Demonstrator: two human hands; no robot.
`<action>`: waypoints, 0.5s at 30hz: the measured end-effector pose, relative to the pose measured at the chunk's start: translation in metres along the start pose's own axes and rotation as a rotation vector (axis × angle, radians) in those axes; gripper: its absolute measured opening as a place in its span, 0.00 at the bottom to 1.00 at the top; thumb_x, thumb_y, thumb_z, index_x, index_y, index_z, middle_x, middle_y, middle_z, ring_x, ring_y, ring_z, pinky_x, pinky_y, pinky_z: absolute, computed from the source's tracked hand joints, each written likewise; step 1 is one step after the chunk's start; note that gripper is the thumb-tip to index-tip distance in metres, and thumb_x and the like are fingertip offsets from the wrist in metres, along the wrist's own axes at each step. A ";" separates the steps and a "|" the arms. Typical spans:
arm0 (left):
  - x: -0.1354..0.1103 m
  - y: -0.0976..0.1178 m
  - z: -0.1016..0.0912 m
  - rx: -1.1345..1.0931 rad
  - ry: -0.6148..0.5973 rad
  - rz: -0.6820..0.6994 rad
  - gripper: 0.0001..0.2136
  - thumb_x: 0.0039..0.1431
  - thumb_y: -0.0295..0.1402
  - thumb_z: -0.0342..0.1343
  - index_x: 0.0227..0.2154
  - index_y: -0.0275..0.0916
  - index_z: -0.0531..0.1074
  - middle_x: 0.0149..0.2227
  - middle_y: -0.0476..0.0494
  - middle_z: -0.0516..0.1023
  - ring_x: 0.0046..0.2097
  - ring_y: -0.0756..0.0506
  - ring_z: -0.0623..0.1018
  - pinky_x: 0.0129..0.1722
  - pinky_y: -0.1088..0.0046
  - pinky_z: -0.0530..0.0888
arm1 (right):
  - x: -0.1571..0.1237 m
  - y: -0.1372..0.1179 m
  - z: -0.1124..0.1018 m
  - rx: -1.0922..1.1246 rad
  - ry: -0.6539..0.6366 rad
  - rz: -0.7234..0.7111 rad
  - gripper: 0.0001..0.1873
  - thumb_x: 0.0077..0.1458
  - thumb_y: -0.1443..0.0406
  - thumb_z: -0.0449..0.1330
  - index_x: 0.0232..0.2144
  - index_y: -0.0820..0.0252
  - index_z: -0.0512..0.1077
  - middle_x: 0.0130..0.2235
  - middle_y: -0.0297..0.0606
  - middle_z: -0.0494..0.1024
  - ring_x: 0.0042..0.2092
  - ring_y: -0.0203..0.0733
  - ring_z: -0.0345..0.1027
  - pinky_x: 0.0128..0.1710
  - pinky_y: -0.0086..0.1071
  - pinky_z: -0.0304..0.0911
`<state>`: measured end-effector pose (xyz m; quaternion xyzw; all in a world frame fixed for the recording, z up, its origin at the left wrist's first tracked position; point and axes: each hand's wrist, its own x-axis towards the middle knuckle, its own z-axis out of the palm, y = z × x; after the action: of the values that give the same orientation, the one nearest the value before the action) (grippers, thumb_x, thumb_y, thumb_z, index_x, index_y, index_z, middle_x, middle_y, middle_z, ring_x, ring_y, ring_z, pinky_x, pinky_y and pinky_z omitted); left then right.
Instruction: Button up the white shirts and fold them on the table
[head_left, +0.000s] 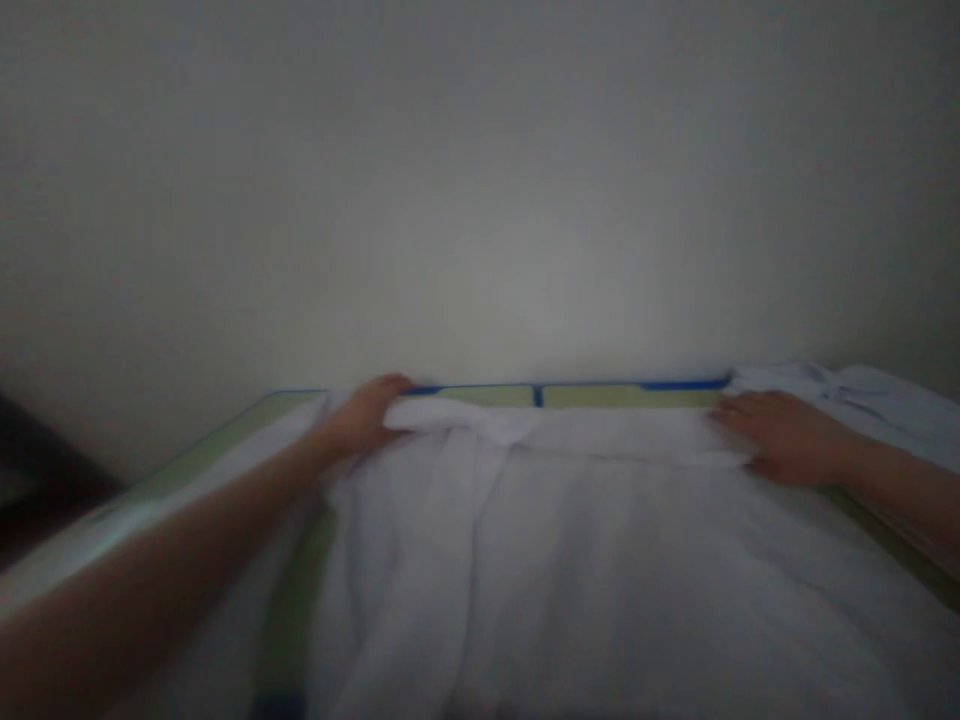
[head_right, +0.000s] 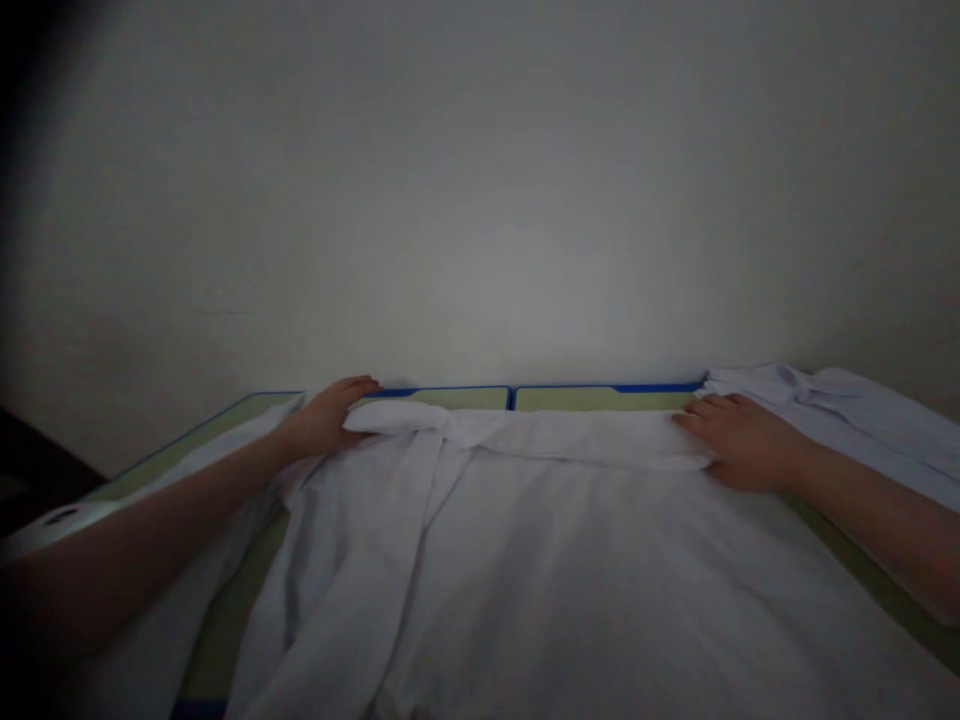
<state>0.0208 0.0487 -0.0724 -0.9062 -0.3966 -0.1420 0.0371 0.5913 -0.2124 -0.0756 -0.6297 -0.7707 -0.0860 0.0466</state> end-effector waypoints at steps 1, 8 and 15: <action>0.000 0.006 -0.003 0.016 0.021 0.005 0.33 0.42 0.44 0.57 0.54 0.40 0.61 0.58 0.41 0.61 0.59 0.40 0.60 0.60 0.67 0.54 | 0.009 -0.023 -0.005 0.005 -0.002 -0.091 0.33 0.37 0.62 0.62 0.50 0.57 0.67 0.51 0.50 0.67 0.50 0.56 0.61 0.50 0.45 0.53; -0.017 0.041 -0.024 0.240 0.084 -0.279 0.20 0.48 0.43 0.52 0.42 0.38 0.69 0.42 0.37 0.73 0.44 0.39 0.72 0.43 0.65 0.67 | 0.089 -0.224 -0.015 0.014 0.063 -0.645 0.11 0.53 0.59 0.54 0.39 0.52 0.71 0.38 0.38 0.74 0.42 0.43 0.64 0.43 0.38 0.55; -0.071 0.139 -0.030 -0.009 -0.395 -0.249 0.30 0.49 0.61 0.41 0.21 0.37 0.72 0.22 0.40 0.73 0.26 0.44 0.73 0.28 0.69 0.65 | 0.164 -0.265 0.006 -0.135 0.197 -0.452 0.13 0.58 0.69 0.46 0.42 0.59 0.67 0.43 0.45 0.71 0.46 0.46 0.61 0.45 0.42 0.53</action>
<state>0.0696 -0.1022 -0.0575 -0.8606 -0.5042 0.0332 -0.0630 0.2987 -0.1044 -0.0711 -0.4315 -0.8762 -0.2065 0.0591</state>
